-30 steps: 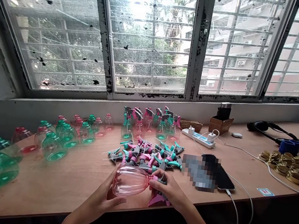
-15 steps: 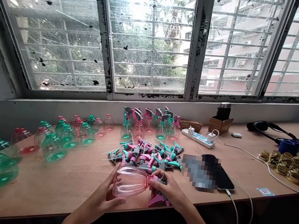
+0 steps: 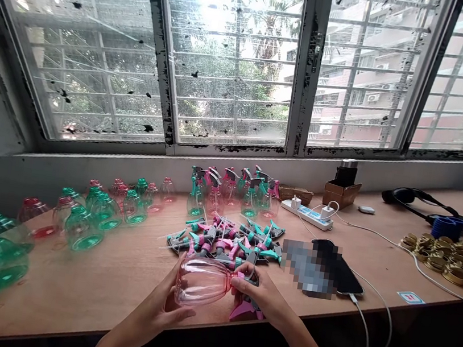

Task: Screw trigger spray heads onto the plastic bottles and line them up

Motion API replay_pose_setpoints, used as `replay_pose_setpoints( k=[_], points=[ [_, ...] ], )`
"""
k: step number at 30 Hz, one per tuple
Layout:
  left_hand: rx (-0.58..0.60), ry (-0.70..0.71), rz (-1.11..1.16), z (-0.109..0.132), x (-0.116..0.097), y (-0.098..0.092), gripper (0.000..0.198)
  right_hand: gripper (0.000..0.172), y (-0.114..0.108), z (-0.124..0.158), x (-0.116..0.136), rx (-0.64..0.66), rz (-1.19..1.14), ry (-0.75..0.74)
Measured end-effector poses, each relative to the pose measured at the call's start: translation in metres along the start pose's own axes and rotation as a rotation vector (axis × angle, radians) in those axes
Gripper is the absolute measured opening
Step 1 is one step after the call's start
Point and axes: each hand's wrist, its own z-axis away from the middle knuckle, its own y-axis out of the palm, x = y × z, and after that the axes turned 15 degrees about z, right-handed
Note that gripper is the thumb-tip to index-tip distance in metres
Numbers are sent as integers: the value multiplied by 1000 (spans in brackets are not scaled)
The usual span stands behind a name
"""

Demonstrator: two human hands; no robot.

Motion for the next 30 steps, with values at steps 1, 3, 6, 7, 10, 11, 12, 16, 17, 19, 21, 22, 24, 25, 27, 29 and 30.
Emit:
replay_pose_setpoints(
  k=[1,3,6,7,10,11,12,16,17,19,21,22,24,25,27,29,30],
  points=[
    [3,3,-7,0,0,0,107,43,0,0,0,1,-5,-3],
    [4,5,-14,1,0,1,101,41,0,0,0,10,-13,-9],
    [22,6,-20,0,2,1,103,39,0,0,-1,18,-15,-15],
    [32,4,-10,0,3,1,106,39,0,0,-1,21,-15,-17],
    [41,-12,36,-1,4,-1,113,39,-1,-1,-3,32,-15,-23],
    [36,-14,43,-2,4,-1,113,39,-1,-1,-3,32,-17,-23],
    [32,-12,38,-1,4,-2,113,39,-1,-1,-4,29,-18,-22],
    [9,19,-12,0,1,-1,104,38,-1,-1,-3,19,-20,-25],
    [1,16,-21,1,0,0,101,38,0,-1,-3,21,-19,-28],
    [-8,-4,-42,1,1,0,98,38,0,0,-1,25,-17,-32],
    [-4,-24,-69,0,2,-1,101,38,0,-1,-1,26,-17,-34],
    [3,-31,-78,0,3,-1,104,37,0,-1,-1,27,-18,-35],
    [10,-38,-75,0,5,-3,109,36,-1,-1,-2,30,-22,-38],
    [12,-39,-67,-1,5,-3,111,36,-1,-1,-3,31,-24,-39],
    [13,-34,-49,-1,5,-4,111,36,-1,-1,-5,31,-26,-37],
    [10,-23,-39,-1,4,-4,109,36,-1,-1,-5,21,-21,-37],
    [11,-17,-38,-1,3,-3,108,36,-1,-1,-5,16,-19,-37]
  ],
)
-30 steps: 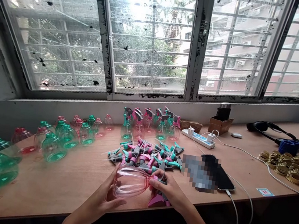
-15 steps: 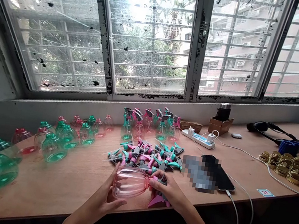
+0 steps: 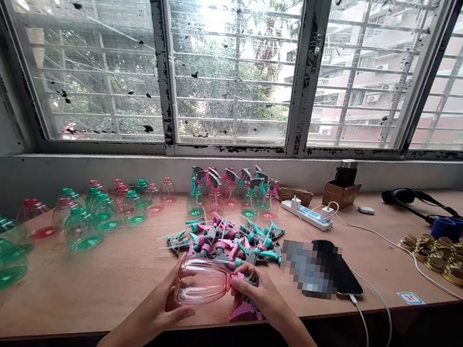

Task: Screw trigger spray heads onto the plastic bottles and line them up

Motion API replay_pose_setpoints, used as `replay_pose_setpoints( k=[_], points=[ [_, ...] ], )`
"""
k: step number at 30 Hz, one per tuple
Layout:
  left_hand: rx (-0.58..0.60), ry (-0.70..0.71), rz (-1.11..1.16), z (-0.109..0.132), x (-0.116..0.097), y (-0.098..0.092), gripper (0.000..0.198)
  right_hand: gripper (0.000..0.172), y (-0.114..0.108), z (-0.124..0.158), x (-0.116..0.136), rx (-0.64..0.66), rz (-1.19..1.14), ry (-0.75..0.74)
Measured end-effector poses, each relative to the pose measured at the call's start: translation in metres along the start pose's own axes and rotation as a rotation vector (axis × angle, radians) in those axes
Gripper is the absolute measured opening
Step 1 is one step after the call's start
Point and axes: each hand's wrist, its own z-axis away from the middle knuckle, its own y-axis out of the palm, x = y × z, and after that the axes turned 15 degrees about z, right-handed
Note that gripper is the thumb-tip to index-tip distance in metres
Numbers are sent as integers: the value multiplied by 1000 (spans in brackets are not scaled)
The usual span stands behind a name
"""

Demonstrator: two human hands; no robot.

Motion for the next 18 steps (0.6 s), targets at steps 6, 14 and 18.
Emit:
replay_pose_setpoints(
  k=[6,14,18],
  points=[
    [11,6,18,-1,3,0,106,36,0,-1,0,0,-4,1],
    [14,-21,19,0,4,-1,108,36,0,0,1,9,-10,5],
    [19,-6,8,0,1,-1,103,37,0,0,1,-4,7,13]
  ],
)
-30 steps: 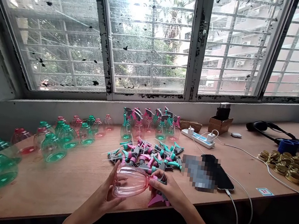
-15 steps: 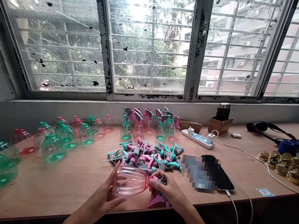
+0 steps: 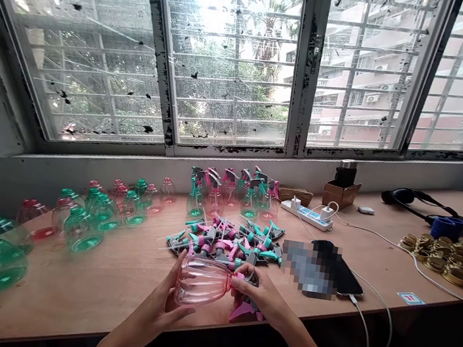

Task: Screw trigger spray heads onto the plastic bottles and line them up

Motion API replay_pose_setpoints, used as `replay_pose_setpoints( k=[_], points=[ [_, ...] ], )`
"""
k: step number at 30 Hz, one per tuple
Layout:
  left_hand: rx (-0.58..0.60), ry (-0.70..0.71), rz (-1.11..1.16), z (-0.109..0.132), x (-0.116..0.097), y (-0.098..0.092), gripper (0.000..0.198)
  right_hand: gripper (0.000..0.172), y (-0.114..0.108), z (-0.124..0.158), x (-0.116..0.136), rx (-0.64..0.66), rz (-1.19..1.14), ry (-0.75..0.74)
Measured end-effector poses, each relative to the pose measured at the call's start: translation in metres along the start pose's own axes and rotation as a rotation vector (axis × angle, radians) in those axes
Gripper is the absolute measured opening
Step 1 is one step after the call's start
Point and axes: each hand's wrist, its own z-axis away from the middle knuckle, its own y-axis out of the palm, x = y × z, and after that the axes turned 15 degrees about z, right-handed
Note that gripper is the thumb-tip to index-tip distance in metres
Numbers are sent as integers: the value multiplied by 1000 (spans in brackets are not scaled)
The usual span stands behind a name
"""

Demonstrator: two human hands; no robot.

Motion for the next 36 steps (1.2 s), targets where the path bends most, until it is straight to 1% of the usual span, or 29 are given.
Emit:
replay_pose_setpoints(
  k=[3,8,14,17,22,27,33,36],
  points=[
    [-3,-6,9,1,1,0,99,36,0,0,-1,2,8,2],
    [-12,21,9,0,3,1,107,37,0,1,-1,4,17,7],
    [-19,22,-55,0,1,1,104,39,1,1,2,1,5,12],
    [-30,26,-34,1,1,2,101,40,1,1,2,-1,-2,19],
    [-14,28,-26,0,0,3,115,40,0,1,1,-12,16,24],
    [-23,26,-22,-1,1,1,103,42,0,0,0,-10,3,22],
    [-2,7,-56,0,2,1,97,40,0,1,2,-7,-9,19],
    [3,6,-87,1,-2,1,102,41,0,1,2,-2,-15,18]
  ],
)
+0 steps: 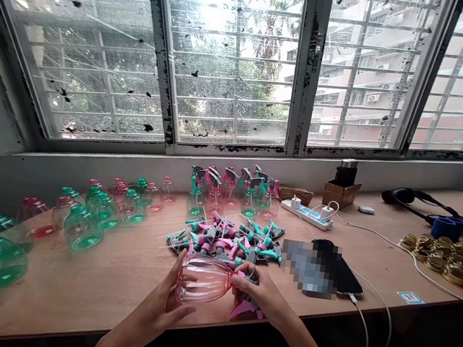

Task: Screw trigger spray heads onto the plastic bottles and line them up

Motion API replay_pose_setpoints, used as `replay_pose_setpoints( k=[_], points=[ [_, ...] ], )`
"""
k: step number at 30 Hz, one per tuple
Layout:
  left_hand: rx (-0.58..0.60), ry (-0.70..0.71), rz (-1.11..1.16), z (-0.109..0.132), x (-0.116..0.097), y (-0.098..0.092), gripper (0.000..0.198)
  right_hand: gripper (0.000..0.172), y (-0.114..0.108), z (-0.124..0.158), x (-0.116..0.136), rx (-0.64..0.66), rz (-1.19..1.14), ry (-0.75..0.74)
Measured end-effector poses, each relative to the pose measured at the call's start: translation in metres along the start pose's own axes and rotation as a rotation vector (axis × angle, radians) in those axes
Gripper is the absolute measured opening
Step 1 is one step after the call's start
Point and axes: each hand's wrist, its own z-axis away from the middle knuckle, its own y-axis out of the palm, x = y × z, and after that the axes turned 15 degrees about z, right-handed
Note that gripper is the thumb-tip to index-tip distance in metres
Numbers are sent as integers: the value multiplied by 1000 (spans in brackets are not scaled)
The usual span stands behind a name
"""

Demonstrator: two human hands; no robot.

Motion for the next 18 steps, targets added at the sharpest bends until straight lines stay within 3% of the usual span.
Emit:
replay_pose_setpoints(
  k=[4,14,18],
  points=[
    [-21,6,18,0,-4,1,110,43,0,0,0,14,-1,0],
    [-16,51,22,-1,3,0,97,44,0,0,3,-11,4,14],
    [-22,14,15,-1,1,0,106,45,1,-1,1,-9,2,9]
  ],
)
